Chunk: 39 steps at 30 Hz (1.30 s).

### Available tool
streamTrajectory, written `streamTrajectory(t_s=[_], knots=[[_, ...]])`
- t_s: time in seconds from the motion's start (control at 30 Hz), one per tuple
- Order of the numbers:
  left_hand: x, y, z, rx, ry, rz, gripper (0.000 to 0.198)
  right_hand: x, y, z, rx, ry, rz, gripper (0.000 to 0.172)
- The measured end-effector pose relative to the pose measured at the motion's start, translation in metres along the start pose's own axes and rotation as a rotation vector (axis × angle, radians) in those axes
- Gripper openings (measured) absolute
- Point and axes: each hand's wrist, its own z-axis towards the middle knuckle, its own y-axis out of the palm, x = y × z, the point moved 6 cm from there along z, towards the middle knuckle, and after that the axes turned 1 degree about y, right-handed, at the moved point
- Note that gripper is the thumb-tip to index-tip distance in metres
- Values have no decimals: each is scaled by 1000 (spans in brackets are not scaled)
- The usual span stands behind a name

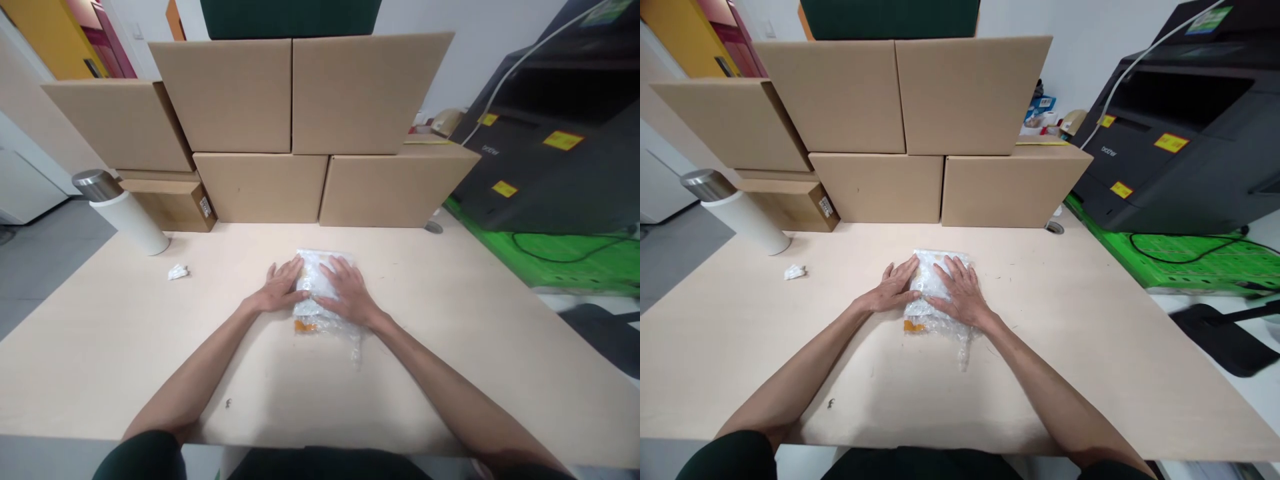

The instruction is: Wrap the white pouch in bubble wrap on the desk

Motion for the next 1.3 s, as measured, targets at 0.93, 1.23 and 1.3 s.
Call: streamTrajectory(t_s=[0.93, 1.23, 1.3], knots=[[17, -6, -4, 527, -367, -663, 55, 60, -24, -1, 467, 540, 1141, 54], [23, -6, -11, 497, -331, -965, 59, 29, -53, -3, 393, 305, 1465, 44], [24, -6, -13, 525, -266, -1040, 64, 30, -46, -1, 395, 345, 1554, 46]])
